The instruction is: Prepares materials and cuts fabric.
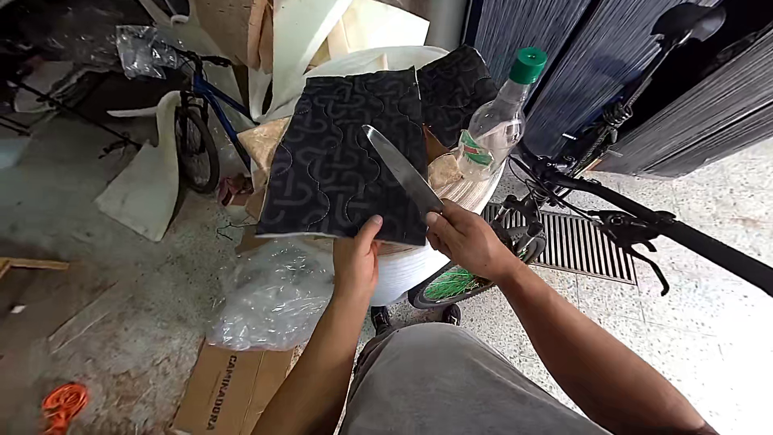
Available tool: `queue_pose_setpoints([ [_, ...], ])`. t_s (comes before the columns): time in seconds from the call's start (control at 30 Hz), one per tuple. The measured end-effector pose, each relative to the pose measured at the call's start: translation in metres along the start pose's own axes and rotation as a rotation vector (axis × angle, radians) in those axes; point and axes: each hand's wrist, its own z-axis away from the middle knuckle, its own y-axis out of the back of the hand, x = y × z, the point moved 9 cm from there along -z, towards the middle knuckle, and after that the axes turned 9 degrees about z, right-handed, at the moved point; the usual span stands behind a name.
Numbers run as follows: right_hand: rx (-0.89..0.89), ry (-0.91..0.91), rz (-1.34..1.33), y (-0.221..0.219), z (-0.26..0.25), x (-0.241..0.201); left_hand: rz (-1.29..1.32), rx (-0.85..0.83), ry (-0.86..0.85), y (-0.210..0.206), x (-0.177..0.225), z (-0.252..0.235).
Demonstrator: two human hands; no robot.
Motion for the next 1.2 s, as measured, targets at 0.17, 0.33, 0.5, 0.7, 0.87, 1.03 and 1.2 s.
queue_pose_setpoints([
  [0.17,-0.116,0.008,0.156,-0.028,-0.003,-0.006,-0.039,-0.498,0.006,0.015,0.014,0.022],
  [0.33,-0.176,0.000,0.049,-0.053,-0.001,0.003,0.239,-0.370,0.118,0.033,-0.004,0.000],
  [0.5,-0.199,-0.092,0.044,-0.071,0.000,0.008,0.304,-0.223,0.191,0.018,-0.024,-0.011],
  [0.7,-0.166,-0.125,0.276,-0.082,0.010,-0.001,0.236,-0.196,0.131,0.008,-0.022,-0.028],
  [0.87,-0.126,-0.124,0.391,-0.083,0.027,-0.008,0.268,-0.221,0.123,0.015,-0.021,-0.028],
  [1.03,-0.071,-0.172,0.511,-0.085,0.027,-0.031,0.279,-0.262,0.150,0.020,-0.017,-0.017],
  [1.2,-0.141,-0.228,0.516,-0.098,0.044,-0.022,0.323,-0.259,0.126,0.028,-0.017,-0.025],
])
